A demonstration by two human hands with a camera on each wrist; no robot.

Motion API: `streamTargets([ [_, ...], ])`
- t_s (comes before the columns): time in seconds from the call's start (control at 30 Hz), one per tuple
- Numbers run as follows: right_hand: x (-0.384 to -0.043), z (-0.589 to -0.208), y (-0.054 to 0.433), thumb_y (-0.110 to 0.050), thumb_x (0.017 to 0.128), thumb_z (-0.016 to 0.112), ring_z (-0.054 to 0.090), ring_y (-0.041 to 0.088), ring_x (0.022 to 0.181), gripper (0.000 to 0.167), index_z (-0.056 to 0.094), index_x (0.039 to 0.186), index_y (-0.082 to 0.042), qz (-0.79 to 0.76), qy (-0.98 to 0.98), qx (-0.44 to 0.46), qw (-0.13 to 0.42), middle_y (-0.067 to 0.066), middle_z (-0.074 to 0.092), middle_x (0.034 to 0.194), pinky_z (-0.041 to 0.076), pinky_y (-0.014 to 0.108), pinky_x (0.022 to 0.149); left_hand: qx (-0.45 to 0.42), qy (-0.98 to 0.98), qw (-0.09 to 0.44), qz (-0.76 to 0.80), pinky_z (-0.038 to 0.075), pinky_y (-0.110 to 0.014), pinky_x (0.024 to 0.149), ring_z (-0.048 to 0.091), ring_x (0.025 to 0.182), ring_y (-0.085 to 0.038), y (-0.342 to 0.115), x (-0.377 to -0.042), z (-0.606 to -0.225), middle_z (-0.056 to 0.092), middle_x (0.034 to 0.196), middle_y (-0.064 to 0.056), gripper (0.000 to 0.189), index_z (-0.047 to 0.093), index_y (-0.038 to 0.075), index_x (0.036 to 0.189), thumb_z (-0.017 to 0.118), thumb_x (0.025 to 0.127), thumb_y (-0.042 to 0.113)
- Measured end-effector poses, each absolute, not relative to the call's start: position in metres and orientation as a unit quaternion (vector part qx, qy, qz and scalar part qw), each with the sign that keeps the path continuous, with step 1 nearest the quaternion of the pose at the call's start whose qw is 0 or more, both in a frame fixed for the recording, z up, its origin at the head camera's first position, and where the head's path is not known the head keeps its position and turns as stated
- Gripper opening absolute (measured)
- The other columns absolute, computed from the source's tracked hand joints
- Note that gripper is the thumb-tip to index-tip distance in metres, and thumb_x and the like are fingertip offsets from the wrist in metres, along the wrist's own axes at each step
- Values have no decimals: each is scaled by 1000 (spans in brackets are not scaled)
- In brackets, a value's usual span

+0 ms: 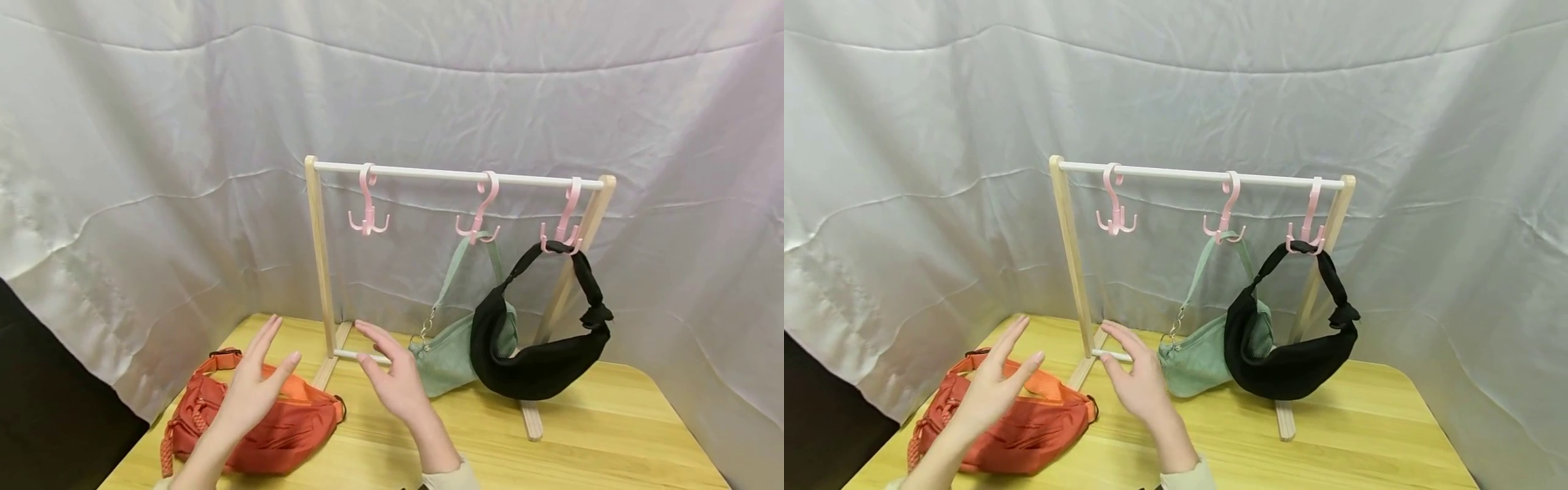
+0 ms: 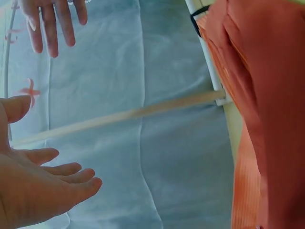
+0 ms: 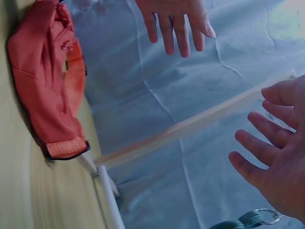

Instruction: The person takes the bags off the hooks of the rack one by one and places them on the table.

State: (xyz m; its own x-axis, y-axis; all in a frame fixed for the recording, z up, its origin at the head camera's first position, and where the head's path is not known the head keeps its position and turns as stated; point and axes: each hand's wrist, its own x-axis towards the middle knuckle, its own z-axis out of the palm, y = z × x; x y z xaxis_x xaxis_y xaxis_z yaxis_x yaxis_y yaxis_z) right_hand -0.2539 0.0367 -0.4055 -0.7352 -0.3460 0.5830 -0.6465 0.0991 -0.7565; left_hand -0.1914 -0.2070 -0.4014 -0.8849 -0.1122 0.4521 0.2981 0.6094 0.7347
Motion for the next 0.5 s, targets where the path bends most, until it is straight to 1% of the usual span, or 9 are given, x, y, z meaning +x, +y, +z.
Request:
streamTargets([
  [0.07, -254, -403, 40, -2, 99, 67, 54, 19, 140, 47, 63, 144, -16, 578, -726, 345, 142, 1, 59, 149, 47, 44, 112, -57, -865, 231, -442, 23, -78, 113, 20, 155, -45, -202, -191, -399, 23, 171, -12, 69, 33, 14, 164, 65, 105, 32],
  [0.2, -253, -399, 45, -1, 98, 68, 55, 21, 139, 47, 64, 143, -15, 574, -715, 358, 177, 1, 60, 148, 49, 46, 110, -69, -859, 232, -452, 22, -77, 114, 20, 155, -43, -192, -192, -396, 23, 171, -10, 68, 34, 14, 164, 64, 105, 31],
  [0.33, -253, -395, 50, -3, 99, 68, 55, 22, 139, 45, 64, 142, -14, 571, -709, 364, 200, 1, 60, 148, 49, 43, 110, -86, -849, 247, -459, 22, -75, 116, 21, 156, -41, -184, -196, -395, 24, 171, -9, 68, 35, 14, 163, 66, 104, 28],
  [0.5, -255, -392, 56, -2, 99, 67, 55, 23, 138, 43, 65, 141, -12, 568, -699, 367, 230, 3, 61, 147, 48, 41, 111, -111, -841, 267, -456, 23, -74, 117, 22, 156, -39, -174, -204, -393, 25, 171, -6, 71, 35, 15, 163, 69, 102, 24],
])
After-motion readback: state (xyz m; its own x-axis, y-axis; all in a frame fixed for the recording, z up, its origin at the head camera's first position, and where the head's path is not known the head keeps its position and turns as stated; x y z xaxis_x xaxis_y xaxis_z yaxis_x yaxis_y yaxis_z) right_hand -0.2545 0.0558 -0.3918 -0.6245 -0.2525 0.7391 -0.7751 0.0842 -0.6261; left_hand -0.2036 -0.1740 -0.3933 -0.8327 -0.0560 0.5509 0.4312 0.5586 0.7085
